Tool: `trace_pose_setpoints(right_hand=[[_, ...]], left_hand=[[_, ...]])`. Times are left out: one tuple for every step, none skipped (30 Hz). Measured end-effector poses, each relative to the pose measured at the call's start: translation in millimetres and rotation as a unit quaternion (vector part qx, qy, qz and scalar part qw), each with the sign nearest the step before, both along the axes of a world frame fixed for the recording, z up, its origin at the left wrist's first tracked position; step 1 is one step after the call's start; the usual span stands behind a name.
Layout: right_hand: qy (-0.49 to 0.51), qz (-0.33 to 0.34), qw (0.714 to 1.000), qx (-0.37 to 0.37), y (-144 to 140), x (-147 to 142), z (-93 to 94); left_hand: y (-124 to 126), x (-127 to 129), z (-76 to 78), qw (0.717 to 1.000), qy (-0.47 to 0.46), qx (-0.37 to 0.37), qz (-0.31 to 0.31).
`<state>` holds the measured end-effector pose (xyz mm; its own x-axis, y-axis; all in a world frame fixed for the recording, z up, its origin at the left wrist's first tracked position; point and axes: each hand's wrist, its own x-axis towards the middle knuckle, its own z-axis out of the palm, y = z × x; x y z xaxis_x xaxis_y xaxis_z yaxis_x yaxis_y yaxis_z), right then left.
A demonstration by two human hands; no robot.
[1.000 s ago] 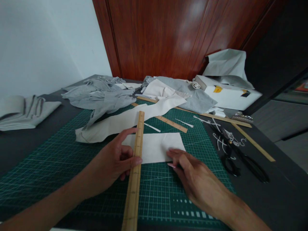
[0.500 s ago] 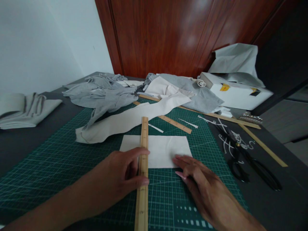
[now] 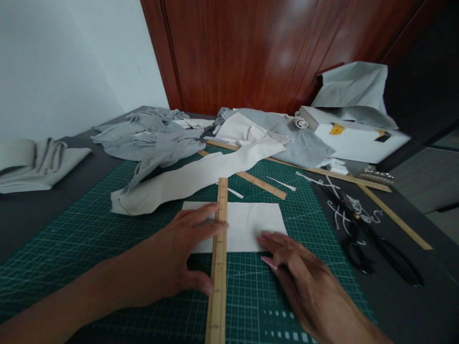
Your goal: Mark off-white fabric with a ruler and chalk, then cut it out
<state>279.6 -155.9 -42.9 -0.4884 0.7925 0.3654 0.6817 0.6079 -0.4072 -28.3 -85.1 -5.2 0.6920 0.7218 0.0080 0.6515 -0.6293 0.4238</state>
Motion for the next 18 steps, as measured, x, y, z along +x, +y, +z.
trace_pose_setpoints(right_hand=[[0.0, 0.0, 1.0, 0.0, 0.2, -0.4, -0.1], [-0.001, -0.001, 1.0, 0.0, 0.3, -0.7, -0.3], [-0.001, -0.001, 1.0, -0.001, 0.4, -1.0, -0.7], [-0.003, -0.002, 1.0, -0.002, 0.4, -1.2, -1.2], [-0.005, -0.001, 1.0, -0.004, 0.4, -1.3, -1.6], [-0.008, 0.0, 1.0, -0.006, 0.4, -1.3, -1.8], [-0.011, 0.001, 1.0, -0.006, 0.5, -1.3, -1.9], [-0.014, 0.0, 1.0, -0.004, 0.7, -1.2, -1.8], [-0.018, 0.0, 1.0, -0.002, 0.9, -1.1, -1.6], [-0.021, -0.001, 1.0, 0.002, 1.1, -1.0, -1.3], [-0.024, -0.002, 1.0, 0.003, 1.2, -0.9, -1.2], [-0.025, -0.003, 1.0, 0.003, 1.3, -0.8, -1.3], [-0.026, -0.004, 1.0, 0.003, 1.2, -0.7, -1.7], [-0.023, -0.004, 1.0, 0.004, 1.0, -0.4, -2.2], [-0.02, -0.005, 1.0, 0.005, 0.8, -0.1, -2.9], [-0.017, -0.005, 1.0, 0.008, 0.6, 0.2, -3.7], [-0.014, -0.004, 1.0, 0.011, 0.5, 0.5, -4.4], [-0.012, -0.002, 1.0, 0.014, 0.5, 0.7, -5.0]], left_hand=[[-0.1, 0.5, 0.1, 1.0, 0.001, 0.001, 0.001], [0.0, 1.1, -0.2, 1.0, 0.001, 0.004, 0.005], [0.4, 1.7, -0.7, 1.0, 0.0, 0.007, 0.007], [1.0, 2.5, -1.5, 1.0, 0.0, 0.009, 0.008], [1.6, 3.5, -2.4, 1.0, -0.001, 0.011, 0.007], [2.2, 4.6, -3.5, 1.0, -0.003, 0.012, 0.006], [2.8, 5.8, -4.6, 1.0, -0.004, 0.014, 0.006], [3.3, 7.0, -5.6, 1.0, -0.004, 0.015, 0.006], [3.7, 8.1, -6.6, 1.0, -0.005, 0.015, 0.005], [4.2, 9.1, -7.4, 1.0, -0.006, 0.015, 0.006], [4.5, 9.8, -8.0, 1.0, -0.008, 0.014, 0.006], [4.9, 10.4, -8.3, 1.0, -0.008, 0.011, 0.006], [5.4, 10.8, -8.4, 1.0, -0.009, 0.007, 0.008], [5.8, 11.2, -8.2, 1.0, -0.006, 0.001, 0.009], [6.3, 11.6, -7.6, 1.0, -0.002, -0.006, 0.009], [6.9, 12.0, -6.9, 1.0, 0.004, -0.015, 0.01], [7.5, 12.6, -6.0, 1.0, 0.012, -0.025, 0.01], [8.0, 13.3, -5.1, 0.999, 0.018, -0.034, 0.01]])
